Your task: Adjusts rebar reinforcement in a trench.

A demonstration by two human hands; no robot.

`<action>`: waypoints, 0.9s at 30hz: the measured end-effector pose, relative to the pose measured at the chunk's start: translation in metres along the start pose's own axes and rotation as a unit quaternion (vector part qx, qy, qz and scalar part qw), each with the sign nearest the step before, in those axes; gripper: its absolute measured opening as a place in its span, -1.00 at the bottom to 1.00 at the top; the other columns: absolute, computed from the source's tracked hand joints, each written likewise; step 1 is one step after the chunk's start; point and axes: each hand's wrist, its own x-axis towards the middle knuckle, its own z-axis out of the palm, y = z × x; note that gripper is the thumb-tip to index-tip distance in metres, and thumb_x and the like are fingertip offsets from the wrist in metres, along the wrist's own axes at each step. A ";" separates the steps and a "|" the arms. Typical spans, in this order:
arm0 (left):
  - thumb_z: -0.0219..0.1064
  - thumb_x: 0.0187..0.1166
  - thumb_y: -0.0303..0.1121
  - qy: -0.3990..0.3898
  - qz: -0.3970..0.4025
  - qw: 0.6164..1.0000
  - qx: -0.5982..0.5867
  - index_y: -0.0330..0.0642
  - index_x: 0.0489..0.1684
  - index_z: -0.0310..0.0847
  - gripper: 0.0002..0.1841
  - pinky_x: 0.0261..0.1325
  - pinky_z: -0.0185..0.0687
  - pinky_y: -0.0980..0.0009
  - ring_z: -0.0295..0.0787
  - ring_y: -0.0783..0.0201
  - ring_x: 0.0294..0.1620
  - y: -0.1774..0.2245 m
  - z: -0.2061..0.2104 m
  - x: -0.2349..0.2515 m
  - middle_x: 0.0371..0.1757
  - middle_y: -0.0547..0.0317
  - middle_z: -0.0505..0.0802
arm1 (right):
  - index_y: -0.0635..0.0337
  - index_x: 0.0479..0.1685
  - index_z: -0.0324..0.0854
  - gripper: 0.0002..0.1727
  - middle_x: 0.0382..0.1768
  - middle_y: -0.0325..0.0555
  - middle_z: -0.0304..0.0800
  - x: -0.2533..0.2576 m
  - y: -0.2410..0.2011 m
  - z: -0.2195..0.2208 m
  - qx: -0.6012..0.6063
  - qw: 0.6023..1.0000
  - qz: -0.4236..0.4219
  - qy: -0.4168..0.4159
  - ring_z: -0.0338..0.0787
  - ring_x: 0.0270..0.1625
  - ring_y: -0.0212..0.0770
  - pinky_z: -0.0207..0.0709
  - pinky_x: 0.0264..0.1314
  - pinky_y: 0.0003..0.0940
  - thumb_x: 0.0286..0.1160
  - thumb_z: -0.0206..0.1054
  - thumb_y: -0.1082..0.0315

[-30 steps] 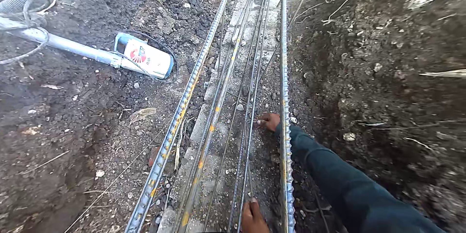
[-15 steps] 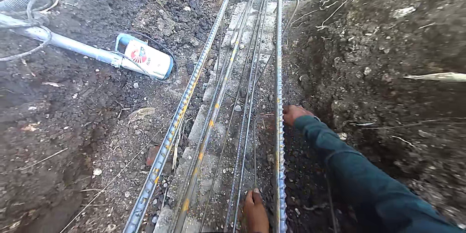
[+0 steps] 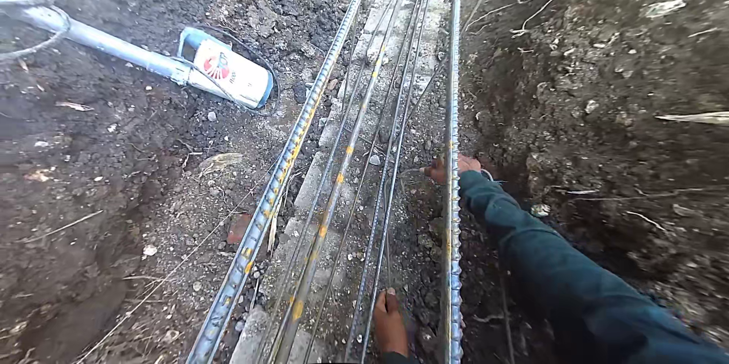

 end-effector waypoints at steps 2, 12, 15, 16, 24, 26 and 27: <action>0.09 0.86 -0.24 -0.016 -0.005 0.999 -0.034 -0.43 0.19 0.72 -0.60 0.31 0.53 -0.02 0.73 -0.02 0.08 -0.001 -0.002 0.002 0.05 -0.22 0.84 | 0.15 0.03 0.80 -0.36 0.14 0.25 0.84 -0.002 -0.008 -0.003 -0.006 1.000 0.006 -0.017 0.77 0.31 0.29 0.51 0.26 0.44 0.60 0.24 -0.29; 0.02 0.87 -0.04 -0.022 -0.006 0.997 0.069 -0.34 0.38 0.65 -0.47 0.33 0.58 -0.22 0.81 -0.18 0.14 0.020 0.005 -0.007 0.07 -0.28 0.86 | 0.14 0.06 0.83 -0.45 0.11 0.21 0.87 0.023 -0.004 0.028 0.010 0.999 -0.011 -0.036 0.79 0.29 0.28 0.51 0.30 0.45 0.57 0.33 -0.20; 0.01 0.85 0.05 -0.010 0.005 0.994 0.107 -0.23 0.35 0.70 -0.44 0.39 0.57 -0.18 0.80 -0.12 0.22 0.028 0.010 0.008 0.11 -0.20 0.87 | 0.08 0.09 0.82 -0.45 0.12 0.20 0.87 0.026 -0.003 0.032 -0.010 0.999 -0.019 -0.049 0.79 0.27 0.28 0.52 0.26 0.48 0.59 0.29 -0.22; 0.01 0.86 0.03 -0.011 0.001 0.994 0.110 -0.25 0.30 0.72 -0.46 0.44 0.53 -0.17 0.78 -0.12 0.27 0.027 0.010 0.013 0.15 -0.22 0.86 | 0.06 0.09 0.81 -0.44 0.10 0.18 0.87 0.031 -0.001 0.039 -0.025 0.998 -0.025 -0.050 0.81 0.25 0.27 0.53 0.24 0.48 0.60 0.27 -0.24; 0.01 0.88 -0.04 -0.009 -0.066 0.991 0.115 -0.28 0.27 0.73 -0.50 0.45 0.51 -0.16 0.76 -0.15 0.30 0.050 0.000 0.013 0.17 -0.24 0.85 | 0.05 0.09 0.82 -0.51 0.08 0.20 0.87 0.022 0.011 0.026 -0.019 0.999 -0.012 -0.034 0.79 0.24 0.32 0.51 0.23 0.50 0.69 0.24 -0.16; 0.01 0.87 0.00 -0.005 -0.077 0.989 0.123 -0.25 0.28 0.73 -0.48 0.45 0.51 -0.17 0.76 -0.14 0.32 0.052 0.001 0.011 0.20 -0.23 0.85 | 0.11 -0.07 0.85 -0.50 -0.04 0.24 0.89 0.029 0.033 0.029 0.009 1.000 -0.016 0.008 0.81 0.16 0.35 0.49 0.19 0.54 0.64 0.29 -0.16; 0.03 0.87 -0.02 -0.002 -0.077 0.991 0.111 -0.29 0.28 0.73 -0.48 0.46 0.51 -0.16 0.76 -0.15 0.31 0.050 0.000 0.013 0.19 -0.27 0.84 | 0.15 -0.16 0.86 -0.48 -0.09 0.27 0.89 0.039 0.045 0.034 0.032 0.999 -0.019 0.036 0.81 0.13 0.38 0.47 0.18 0.57 0.60 0.33 -0.18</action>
